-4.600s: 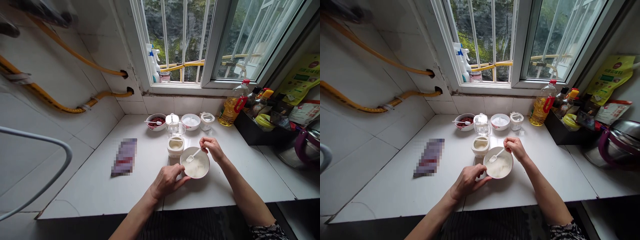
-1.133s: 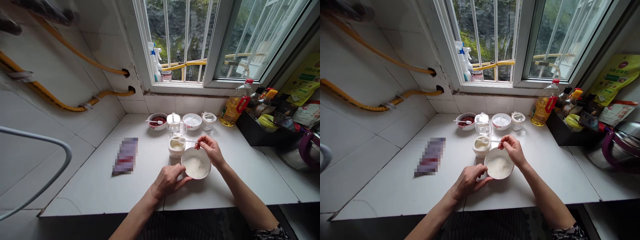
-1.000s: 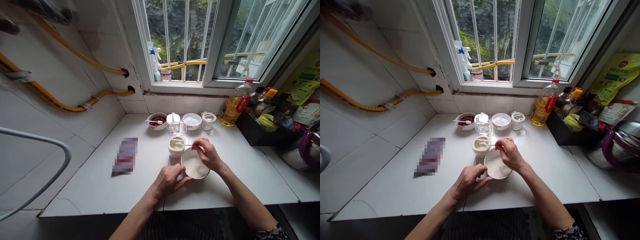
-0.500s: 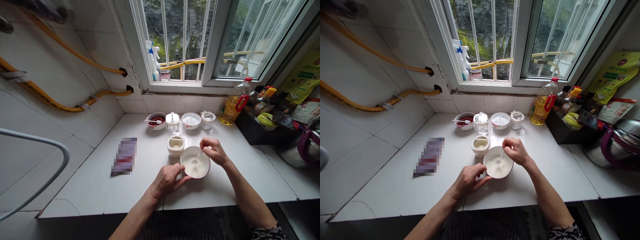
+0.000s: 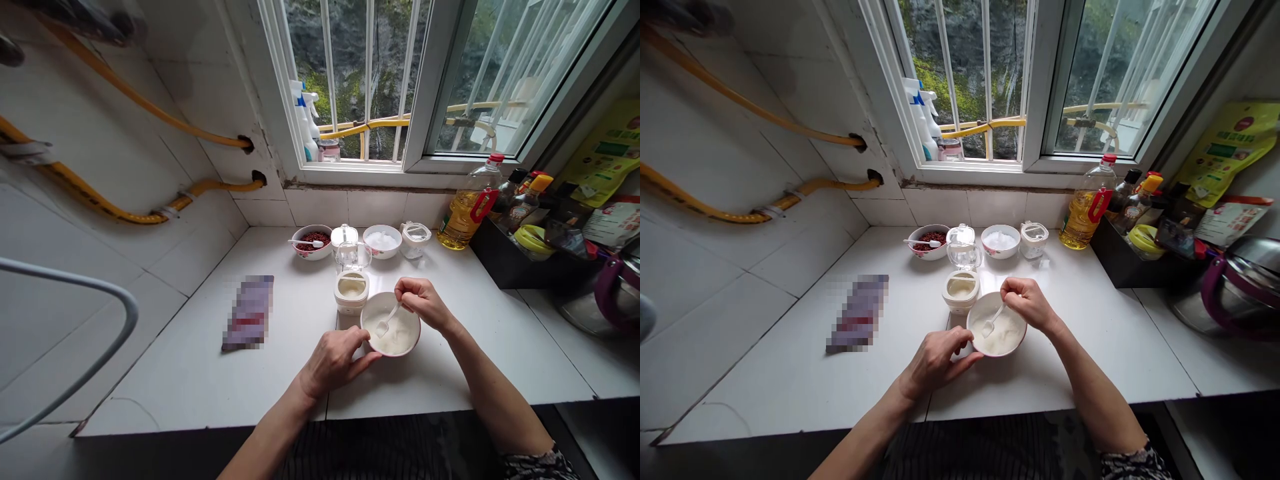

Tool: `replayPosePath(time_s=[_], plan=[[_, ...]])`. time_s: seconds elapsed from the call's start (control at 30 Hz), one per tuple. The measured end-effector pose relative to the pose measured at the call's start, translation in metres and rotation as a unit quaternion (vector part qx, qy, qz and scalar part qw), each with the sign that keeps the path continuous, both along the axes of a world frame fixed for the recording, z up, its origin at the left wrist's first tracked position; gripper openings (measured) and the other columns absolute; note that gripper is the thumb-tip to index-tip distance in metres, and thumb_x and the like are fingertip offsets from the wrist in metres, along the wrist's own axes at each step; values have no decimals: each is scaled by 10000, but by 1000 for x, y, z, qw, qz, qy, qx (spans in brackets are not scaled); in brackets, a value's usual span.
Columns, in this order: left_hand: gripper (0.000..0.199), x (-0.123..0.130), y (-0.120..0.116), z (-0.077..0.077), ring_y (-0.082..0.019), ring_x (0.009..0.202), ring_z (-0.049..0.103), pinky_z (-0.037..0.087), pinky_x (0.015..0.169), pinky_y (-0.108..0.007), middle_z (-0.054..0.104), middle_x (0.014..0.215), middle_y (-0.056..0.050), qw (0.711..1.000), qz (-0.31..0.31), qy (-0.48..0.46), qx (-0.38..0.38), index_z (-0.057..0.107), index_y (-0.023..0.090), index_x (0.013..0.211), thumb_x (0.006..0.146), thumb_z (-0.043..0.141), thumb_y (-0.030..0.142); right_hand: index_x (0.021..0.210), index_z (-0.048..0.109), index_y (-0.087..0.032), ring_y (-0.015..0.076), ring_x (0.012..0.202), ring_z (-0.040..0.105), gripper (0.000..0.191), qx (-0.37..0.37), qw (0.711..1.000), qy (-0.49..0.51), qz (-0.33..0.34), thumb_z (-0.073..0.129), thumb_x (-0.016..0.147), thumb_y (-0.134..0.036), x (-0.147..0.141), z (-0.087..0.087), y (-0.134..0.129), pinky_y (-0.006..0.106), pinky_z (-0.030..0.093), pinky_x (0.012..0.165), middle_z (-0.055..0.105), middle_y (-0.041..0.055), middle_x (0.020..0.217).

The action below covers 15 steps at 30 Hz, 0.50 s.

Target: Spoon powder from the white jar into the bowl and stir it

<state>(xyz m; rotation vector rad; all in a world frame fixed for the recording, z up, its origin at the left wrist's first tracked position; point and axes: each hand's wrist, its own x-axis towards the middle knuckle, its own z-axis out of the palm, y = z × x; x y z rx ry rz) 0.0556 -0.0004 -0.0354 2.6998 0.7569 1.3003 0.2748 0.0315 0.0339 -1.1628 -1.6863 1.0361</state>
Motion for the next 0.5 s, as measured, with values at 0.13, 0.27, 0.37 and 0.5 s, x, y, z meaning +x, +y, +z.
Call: replayPosePath(time_s=[0.13, 0.27, 0.37, 0.5], plan=[[222, 0, 0, 1, -87, 454, 495, 370, 461, -219, 535, 605, 50, 1000, 1, 3, 3, 496, 181, 903, 992, 483, 384, 547, 512, -189, 82, 456, 318, 68, -60, 994, 84, -29, 477, 591, -229, 3, 2, 5, 238, 232, 461, 391, -58, 483], [210, 0, 0, 1, -83, 451, 491, 368, 462, -214, 533, 603, 53, 1000, 1, 2, -4, 504, 180, 904, 978, 511, 376, 530, 533, -185, 84, 445, 330, 68, -86, 987, 125, -50, 496, 569, -226, 4, 3, 7, 240, 229, 460, 398, -56, 461], [218, 0, 0, -1, -81, 449, 485, 370, 462, -214, 528, 598, 54, 1000, 4, 4, -3, 504, 178, 893, 980, 507, 378, 526, 537, -184, 87, 442, 335, 63, -96, 983, 144, -63, 499, 560, -222, 5, 2, 9, 245, 234, 460, 407, -52, 460], [240, 0, 0, -2, -80, 446, 474, 371, 460, -214, 524, 594, 52, 1000, 7, 6, -1, 503, 178, 886, 988, 487, 394, 536, 531, -188, 88, 428, 338, 58, -99, 982, 149, -66, 495, 571, -218, 7, -1, 11, 256, 247, 467, 416, -51, 455]])
